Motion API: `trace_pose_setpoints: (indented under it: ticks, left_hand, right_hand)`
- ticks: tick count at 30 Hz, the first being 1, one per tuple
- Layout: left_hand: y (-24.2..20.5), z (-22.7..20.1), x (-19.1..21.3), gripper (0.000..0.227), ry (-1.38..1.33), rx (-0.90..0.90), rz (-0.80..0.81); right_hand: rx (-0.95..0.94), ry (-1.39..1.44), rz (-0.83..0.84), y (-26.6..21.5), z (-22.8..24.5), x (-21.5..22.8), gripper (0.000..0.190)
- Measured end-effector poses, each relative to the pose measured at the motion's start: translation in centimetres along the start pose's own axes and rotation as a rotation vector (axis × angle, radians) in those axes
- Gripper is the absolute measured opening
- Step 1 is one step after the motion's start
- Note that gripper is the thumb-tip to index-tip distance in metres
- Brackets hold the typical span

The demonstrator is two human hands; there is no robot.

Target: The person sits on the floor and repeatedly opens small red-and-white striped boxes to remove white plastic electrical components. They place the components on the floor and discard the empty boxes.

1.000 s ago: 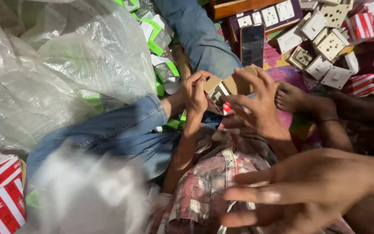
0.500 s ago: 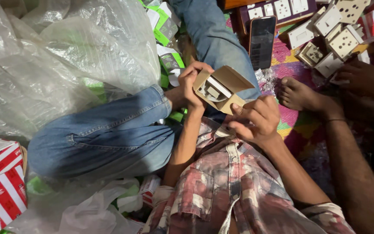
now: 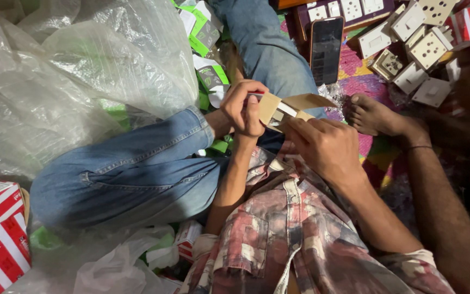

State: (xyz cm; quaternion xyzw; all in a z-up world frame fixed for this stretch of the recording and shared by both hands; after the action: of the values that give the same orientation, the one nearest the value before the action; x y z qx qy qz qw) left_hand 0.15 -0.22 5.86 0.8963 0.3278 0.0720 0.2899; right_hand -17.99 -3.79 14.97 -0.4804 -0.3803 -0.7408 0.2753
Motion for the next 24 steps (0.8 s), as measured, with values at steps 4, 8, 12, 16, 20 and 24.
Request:
trace_pose_setpoints:
  ticks: [4, 8, 12, 16, 20, 24]
  left_hand:
    - [0.5, -0.4, 0.3, 0.028, 0.065, -0.025, 0.022]
    - [0.5, -0.7, -0.2, 0.028, 0.027, 0.009, 0.025]
    - [0.4, -0.6, -0.9, 0.03, -0.001, 0.083, -0.107]
    - [-0.1, 0.2, -0.9, 0.031, -0.01, 0.174, -0.129]
    - [-0.5, 1.7, -0.7, 0.03, -0.02, 0.207, -0.101]
    - [-1.4, 3.3, -0.6, 0.032, -0.149, 0.361, -0.11]
  right_hand:
    - [-0.005, -0.06, 0.072, 0.4, 0.1, -0.2, 0.01]
    - [0.027, -0.054, 0.082, 0.3, -0.2, -0.8, 0.009]
    - [0.033, -0.044, -0.042, 0.1, -0.4, -1.1, 0.016]
    - [0.11, -0.05, -0.194, -0.5, -0.6, -0.8, 0.025]
    - [0.095, 0.04, -0.24, -0.8, -1.1, -0.4, 0.035]
    - [-0.024, 0.301, -0.238, -0.7, -1.7, -0.7, 0.028]
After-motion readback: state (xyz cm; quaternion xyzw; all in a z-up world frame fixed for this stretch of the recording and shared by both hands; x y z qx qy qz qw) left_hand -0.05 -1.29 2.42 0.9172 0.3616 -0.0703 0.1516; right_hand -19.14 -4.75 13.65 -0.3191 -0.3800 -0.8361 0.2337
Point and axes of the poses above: each hand's wrist, its own y-axis towards the middle knuckle, its own x-axis out of the back of the hand, z = x × y, the point moved 1 cm from there along y, towards the middle knuckle, and after that the axes turned 7 degrees about -y, right-handed, at the moved point
